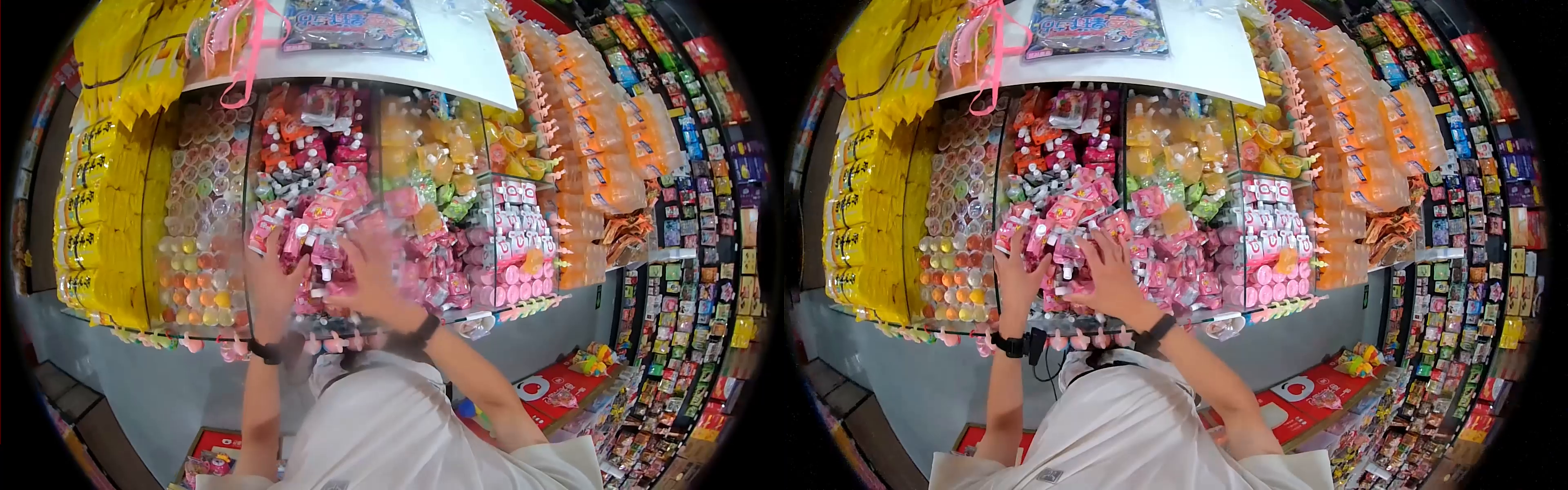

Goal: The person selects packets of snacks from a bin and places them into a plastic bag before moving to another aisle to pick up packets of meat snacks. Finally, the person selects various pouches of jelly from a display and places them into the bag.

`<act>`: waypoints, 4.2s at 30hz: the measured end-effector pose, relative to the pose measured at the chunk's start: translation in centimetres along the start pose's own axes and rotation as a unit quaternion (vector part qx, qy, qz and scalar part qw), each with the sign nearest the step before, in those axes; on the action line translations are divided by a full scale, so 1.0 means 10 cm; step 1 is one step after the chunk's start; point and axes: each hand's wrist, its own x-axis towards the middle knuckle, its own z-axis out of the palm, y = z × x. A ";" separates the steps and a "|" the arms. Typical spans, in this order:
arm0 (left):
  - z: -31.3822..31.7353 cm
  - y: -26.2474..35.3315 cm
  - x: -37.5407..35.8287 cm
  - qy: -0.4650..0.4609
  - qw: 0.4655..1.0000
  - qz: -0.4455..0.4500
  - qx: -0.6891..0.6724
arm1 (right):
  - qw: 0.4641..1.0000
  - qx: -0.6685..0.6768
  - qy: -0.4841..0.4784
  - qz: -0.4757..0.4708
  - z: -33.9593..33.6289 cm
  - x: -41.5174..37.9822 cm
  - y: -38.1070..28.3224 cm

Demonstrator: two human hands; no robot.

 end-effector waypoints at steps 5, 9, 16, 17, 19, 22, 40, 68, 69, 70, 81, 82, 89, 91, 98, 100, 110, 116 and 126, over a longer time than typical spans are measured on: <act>0.05 -0.16 -0.08 -0.002 0.996 0.043 0.081 | 0.996 -0.017 0.073 0.046 -0.34 -0.41 0.17; 0.06 -0.31 -0.12 -0.040 0.996 -0.006 -0.080 | 0.968 0.071 0.144 0.191 -0.58 -0.99 0.62; -0.01 -0.50 -0.24 -0.066 0.995 -0.008 -0.067 | 0.967 0.015 -0.119 0.225 -0.70 -1.25 1.35; 0.01 -0.53 -0.28 -0.053 0.997 0.015 -0.061 | 0.968 0.023 -0.116 0.220 -0.71 -1.14 1.38; -0.06 -0.32 -0.36 -0.045 0.998 0.009 -0.039 | 0.965 0.034 -0.198 0.167 -0.71 -0.81 1.32; -0.17 0.08 -0.55 -0.034 0.994 0.096 0.050 | 0.947 -0.047 -0.313 0.060 -0.39 -0.55 1.51; 0.52 1.35 -0.98 -0.255 0.951 0.165 0.057 | 0.877 -0.217 -0.409 -0.128 -0.09 -0.49 1.51; 1.02 1.31 -0.66 -0.427 0.869 0.229 0.096 | 0.848 0.250 -0.468 0.018 -0.39 -0.58 2.15; 0.95 1.36 -0.62 -0.434 0.875 0.203 0.073 | 0.852 0.238 -0.465 0.035 -0.47 -0.56 2.16; 0.91 1.37 -0.60 -0.439 0.880 0.174 0.049 | 0.848 0.238 -0.472 0.031 -0.53 -0.57 2.20; 0.33 1.47 -0.40 -0.282 0.946 0.151 -0.045 | 0.892 0.343 -0.283 0.074 -1.50 -0.15 1.22; 0.27 1.46 -0.39 -0.281 0.946 0.158 -0.042 | 0.880 0.342 -0.322 0.074 -1.51 -0.09 1.05; -0.21 0.75 -0.68 -0.160 0.974 0.159 0.009 | 0.942 0.190 -0.220 -0.170 -0.97 -0.03 0.26; -0.33 0.57 -0.75 -0.139 0.976 0.160 0.049 | 0.937 0.183 -0.241 -0.174 -0.70 -0.05 0.20; -0.31 -0.21 -0.87 -0.324 0.934 0.113 0.097 | 0.933 -0.019 -0.273 -0.235 -0.08 -0.22 0.24; -0.37 -0.23 -0.85 -0.301 0.939 0.155 0.060 | 0.938 0.013 -0.290 -0.188 -0.18 -0.23 0.23; -0.54 -0.42 -0.61 -0.326 0.913 0.240 -0.045 | 0.970 0.081 0.045 0.227 -1.13 -1.02 0.23; -0.85 0.02 -0.43 -0.392 0.877 0.270 -0.070 | 0.931 0.177 0.064 0.314 -1.18 -1.52 0.50; -0.26 1.57 -0.46 -0.409 0.840 0.354 -0.039 | 0.977 0.049 0.042 0.205 -0.83 -0.12 1.59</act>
